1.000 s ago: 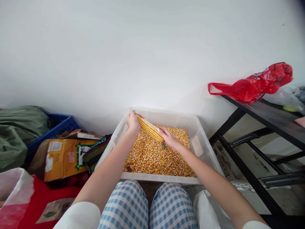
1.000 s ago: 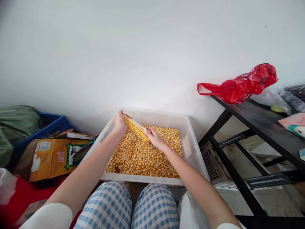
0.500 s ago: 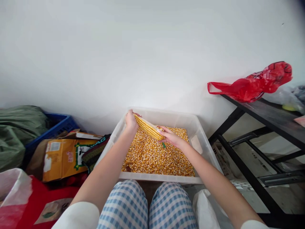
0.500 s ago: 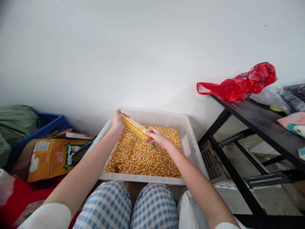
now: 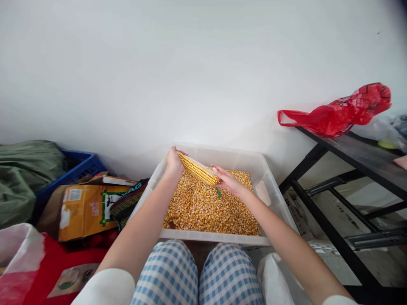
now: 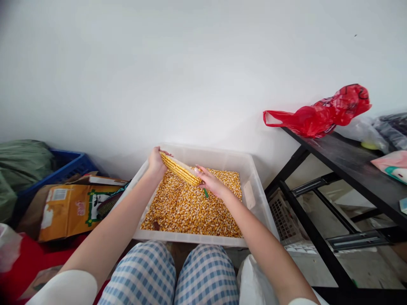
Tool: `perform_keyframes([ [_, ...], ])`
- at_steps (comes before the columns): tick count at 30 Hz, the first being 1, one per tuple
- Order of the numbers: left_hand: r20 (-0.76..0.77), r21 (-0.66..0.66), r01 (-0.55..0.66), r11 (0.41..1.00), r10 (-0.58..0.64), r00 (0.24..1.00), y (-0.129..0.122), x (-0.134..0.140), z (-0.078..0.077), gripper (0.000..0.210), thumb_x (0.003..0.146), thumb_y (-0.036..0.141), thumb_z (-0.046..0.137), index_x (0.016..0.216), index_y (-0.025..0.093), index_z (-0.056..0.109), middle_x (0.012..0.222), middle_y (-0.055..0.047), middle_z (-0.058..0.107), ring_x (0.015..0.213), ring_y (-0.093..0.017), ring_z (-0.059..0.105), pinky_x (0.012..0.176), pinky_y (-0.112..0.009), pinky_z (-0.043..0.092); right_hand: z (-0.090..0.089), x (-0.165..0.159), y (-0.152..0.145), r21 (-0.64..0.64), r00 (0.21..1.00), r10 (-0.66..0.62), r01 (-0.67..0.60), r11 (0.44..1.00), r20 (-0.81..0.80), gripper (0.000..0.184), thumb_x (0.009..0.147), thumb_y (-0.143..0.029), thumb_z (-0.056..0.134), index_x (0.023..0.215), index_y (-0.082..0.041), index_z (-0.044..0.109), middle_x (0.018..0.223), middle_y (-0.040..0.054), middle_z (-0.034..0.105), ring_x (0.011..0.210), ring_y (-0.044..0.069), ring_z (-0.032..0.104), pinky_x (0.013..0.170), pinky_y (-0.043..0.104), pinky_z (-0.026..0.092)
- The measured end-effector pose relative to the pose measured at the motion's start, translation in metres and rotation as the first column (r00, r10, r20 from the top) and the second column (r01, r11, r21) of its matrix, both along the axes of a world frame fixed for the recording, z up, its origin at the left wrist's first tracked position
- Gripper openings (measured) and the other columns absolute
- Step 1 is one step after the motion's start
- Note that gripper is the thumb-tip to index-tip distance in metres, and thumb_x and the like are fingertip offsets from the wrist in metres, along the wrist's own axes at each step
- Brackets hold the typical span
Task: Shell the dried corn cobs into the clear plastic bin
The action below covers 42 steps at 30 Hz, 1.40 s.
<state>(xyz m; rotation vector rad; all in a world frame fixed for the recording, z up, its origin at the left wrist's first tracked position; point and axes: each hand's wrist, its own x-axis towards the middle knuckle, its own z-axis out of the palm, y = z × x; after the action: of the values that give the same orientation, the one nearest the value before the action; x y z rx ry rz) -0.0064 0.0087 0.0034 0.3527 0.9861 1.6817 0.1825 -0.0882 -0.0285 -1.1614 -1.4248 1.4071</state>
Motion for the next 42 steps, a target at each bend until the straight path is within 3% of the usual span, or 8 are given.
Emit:
perform_keyframes([
  [3, 0.043, -0.022, 0.004, 1.000, -0.003, 0.999, 0.003, -0.004, 0.000, 0.024, 0.075, 0.031, 0.040, 0.054, 0.020, 0.039, 0.038, 0.001, 0.044, 0.037, -0.014, 0.048, 0.046, -0.027, 0.042, 0.002, 0.001, -0.001, -0.005, 0.992, 0.065, -0.066, 0.998, -0.106, 0.050, 0.075, -0.038, 0.059, 0.121, -0.026, 0.047, 0.129, 0.0035, 0.045, 0.110, 0.019, 0.048, 0.080, 0.031, 0.052],
  [8, 0.042, -0.050, -0.015, 0.999, 0.017, 0.999, 0.006, -0.005, -0.004, 0.025, 0.076, 0.031, 0.039, 0.053, 0.019, 0.040, 0.038, 0.001, 0.043, 0.037, -0.014, 0.047, 0.047, -0.028, 0.042, 0.000, -0.014, -0.004, 0.016, 0.990, -0.078, 0.081, 0.997, -0.118, 0.034, 0.079, -0.040, 0.052, 0.109, -0.023, 0.055, 0.115, 0.0028, 0.055, 0.102, 0.018, 0.053, 0.071, 0.028, 0.054],
  [12, 0.004, -0.037, 0.008, 0.999, -0.007, 1.000, 0.005, 0.000, -0.005, 0.024, 0.075, 0.031, 0.040, 0.054, 0.019, 0.041, 0.039, 0.001, 0.044, 0.038, -0.015, 0.049, 0.046, -0.028, 0.042, -0.001, -0.020, -0.004, -0.071, 0.977, -0.185, 0.178, 0.981, -0.110, 0.035, 0.084, -0.045, 0.041, 0.104, -0.021, 0.056, 0.098, 0.0051, 0.062, 0.085, 0.018, 0.060, 0.064, 0.031, 0.055],
  [18, 0.024, -0.034, -0.028, 0.999, 0.029, 0.999, 0.007, -0.003, -0.006, 0.023, 0.075, 0.030, 0.040, 0.054, 0.019, 0.040, 0.039, 0.001, 0.044, 0.038, -0.015, 0.049, 0.047, -0.028, 0.042, 0.005, -0.011, -0.005, -0.191, 0.969, -0.014, -0.035, 0.981, -0.247, 0.038, 0.083, -0.048, 0.044, 0.112, -0.024, 0.046, 0.105, 0.0051, 0.059, 0.071, 0.013, 0.063, 0.066, 0.031, 0.055],
  [23, 0.064, -0.065, -0.040, 0.997, 0.044, 0.997, 0.011, -0.010, -0.007, 0.023, 0.075, 0.026, 0.038, 0.053, 0.019, 0.039, 0.039, 0.001, 0.043, 0.038, -0.015, 0.048, 0.049, -0.028, 0.043, 0.010, -0.008, -0.007, -0.226, 0.936, 0.058, -0.143, 0.963, -0.347, 0.033, 0.084, -0.030, 0.048, 0.115, -0.025, 0.039, 0.110, 0.0053, 0.055, 0.063, 0.011, 0.065, 0.064, 0.029, 0.055],
  [31, 0.121, -0.093, -0.028, 0.995, 0.040, 0.992, 0.013, -0.013, -0.009, 0.021, 0.076, 0.024, 0.037, 0.056, 0.019, 0.039, 0.041, 0.001, 0.041, 0.040, -0.014, 0.046, 0.052, -0.029, 0.043, 0.006, -0.003, -0.005, -0.164, 0.922, 0.100, -0.172, 0.971, -0.374, 0.030, 0.086, -0.023, 0.042, 0.116, -0.024, 0.040, 0.108, 0.0054, 0.057, 0.079, 0.014, 0.066, 0.076, 0.033, 0.053],
  [35, 0.210, -0.097, 0.000, 0.995, 0.020, 0.978, 0.014, -0.018, -0.007, 0.020, 0.077, 0.023, 0.036, 0.057, 0.020, 0.038, 0.042, 0.002, 0.039, 0.041, -0.013, 0.045, 0.053, -0.028, 0.043, 0.012, -0.002, -0.005, -0.120, 0.914, 0.126, -0.185, 0.976, -0.385, 0.026, 0.088, -0.036, 0.039, 0.111, -0.025, 0.044, 0.106, 0.0049, 0.058, 0.085, 0.016, 0.065, 0.076, 0.034, 0.053],
  [42, 0.155, -0.111, 0.010, 0.994, 0.008, 0.988, 0.015, -0.014, -0.012, 0.022, 0.077, 0.025, 0.036, 0.057, 0.019, 0.039, 0.043, 0.000, 0.043, 0.042, -0.014, 0.047, 0.052, -0.028, 0.042, 0.005, -0.010, -0.006, -0.121, 0.940, -0.034, -0.007, 0.993, -0.339, 0.037, 0.080, -0.036, 0.054, 0.114, -0.025, 0.043, 0.112, 0.0057, 0.056, 0.068, 0.014, 0.067, 0.071, 0.034, 0.055],
])
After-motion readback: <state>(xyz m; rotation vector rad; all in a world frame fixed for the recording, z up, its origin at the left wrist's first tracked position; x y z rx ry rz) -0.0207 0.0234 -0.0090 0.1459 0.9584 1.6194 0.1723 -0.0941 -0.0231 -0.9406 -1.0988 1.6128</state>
